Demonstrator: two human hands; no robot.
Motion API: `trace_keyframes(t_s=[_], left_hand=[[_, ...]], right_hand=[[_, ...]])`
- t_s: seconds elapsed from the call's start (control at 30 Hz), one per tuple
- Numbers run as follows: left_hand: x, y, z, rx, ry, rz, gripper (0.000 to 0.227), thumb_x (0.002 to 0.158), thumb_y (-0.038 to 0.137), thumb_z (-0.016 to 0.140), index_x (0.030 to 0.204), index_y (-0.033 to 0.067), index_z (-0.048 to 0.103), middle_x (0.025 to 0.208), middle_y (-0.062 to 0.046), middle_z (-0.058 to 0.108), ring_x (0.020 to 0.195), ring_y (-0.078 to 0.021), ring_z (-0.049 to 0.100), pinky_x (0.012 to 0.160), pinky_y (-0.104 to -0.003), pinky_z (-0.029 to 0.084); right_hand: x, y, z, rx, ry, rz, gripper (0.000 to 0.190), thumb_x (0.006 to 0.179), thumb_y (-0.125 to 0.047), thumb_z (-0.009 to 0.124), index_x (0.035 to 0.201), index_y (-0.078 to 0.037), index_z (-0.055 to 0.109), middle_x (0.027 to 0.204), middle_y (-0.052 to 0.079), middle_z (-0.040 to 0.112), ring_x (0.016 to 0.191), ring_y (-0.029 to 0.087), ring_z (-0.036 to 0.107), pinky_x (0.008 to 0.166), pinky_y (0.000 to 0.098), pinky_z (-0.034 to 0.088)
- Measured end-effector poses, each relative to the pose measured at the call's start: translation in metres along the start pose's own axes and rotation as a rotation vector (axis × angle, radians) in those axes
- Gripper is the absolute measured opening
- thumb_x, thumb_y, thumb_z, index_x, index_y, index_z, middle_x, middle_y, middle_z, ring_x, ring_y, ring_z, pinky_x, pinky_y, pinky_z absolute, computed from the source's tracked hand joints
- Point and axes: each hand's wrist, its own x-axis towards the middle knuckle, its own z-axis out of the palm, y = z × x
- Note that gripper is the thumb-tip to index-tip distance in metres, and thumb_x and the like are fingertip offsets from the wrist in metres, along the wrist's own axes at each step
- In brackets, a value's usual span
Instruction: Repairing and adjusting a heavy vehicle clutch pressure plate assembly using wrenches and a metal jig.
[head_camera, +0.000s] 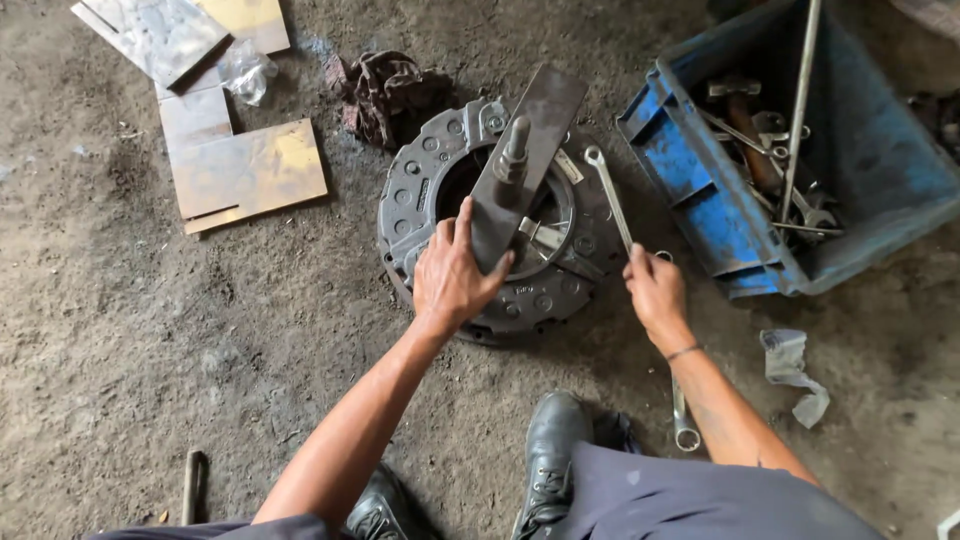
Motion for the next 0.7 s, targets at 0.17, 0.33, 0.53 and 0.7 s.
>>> trace_keyframes(t_s=[0.17, 0.33, 0.53, 0.7], left_hand=[[-0.002, -0.021, 0.011, -0.200, 0.101, 0.027, 0.093, 0.090, 0.059, 0.066, 0.158, 0.0042, 0.033, 0.132, -0.025, 0.060, 0.115, -0.0410, 0.064, 0.095, -0.050, 0.052], [-0.007, -0.031, 0.020, -0.206, 0.199, 0.128, 0.085, 0.094, 0.057, 0.065, 0.156, 0.0047, 0.039, 0.146, -0.026, 0.057, 0.129, -0.0452, 0.060, 0.105, -0.050, 0.049], [-0.012, -0.041, 0.024, -0.069, 0.153, 0.109, 0.087, 0.094, 0.056, 0.066, 0.156, 0.0020, 0.037, 0.142, -0.028, 0.057, 0.125, -0.0430, 0.060, 0.102, -0.050, 0.048], [-0.012, -0.015, 0.017, -0.080, 0.129, -0.160, 0.080, 0.087, 0.053, 0.068, 0.152, 0.0104, 0.048, 0.131, -0.024, 0.065, 0.117, -0.0379, 0.066, 0.101, -0.047, 0.050]], right_hand=[[-0.060, 0.021, 0.002, 0.143, -0.073, 0.106, 0.051, 0.105, -0.047, 0.055, 0.074, -0.007, 0.063, 0.060, -0.001, 0.054, 0.053, 0.008, 0.047, 0.050, 0.0287, 0.036], [-0.130, 0.045, 0.016, 0.251, -0.051, 0.010, 0.050, 0.104, -0.044, 0.056, 0.072, -0.007, 0.063, 0.060, -0.003, 0.055, 0.056, 0.005, 0.049, 0.052, 0.0255, 0.039], [-0.179, 0.056, 0.026, 0.245, -0.097, 0.010, 0.041, 0.099, -0.039, 0.061, 0.076, -0.006, 0.067, 0.058, -0.001, 0.057, 0.055, 0.005, 0.048, 0.051, 0.0281, 0.040], [-0.186, 0.063, 0.004, 0.210, -0.186, 0.023, 0.037, 0.098, -0.038, 0.062, 0.084, -0.005, 0.070, 0.062, 0.007, 0.062, 0.055, 0.012, 0.054, 0.051, 0.0345, 0.045]])
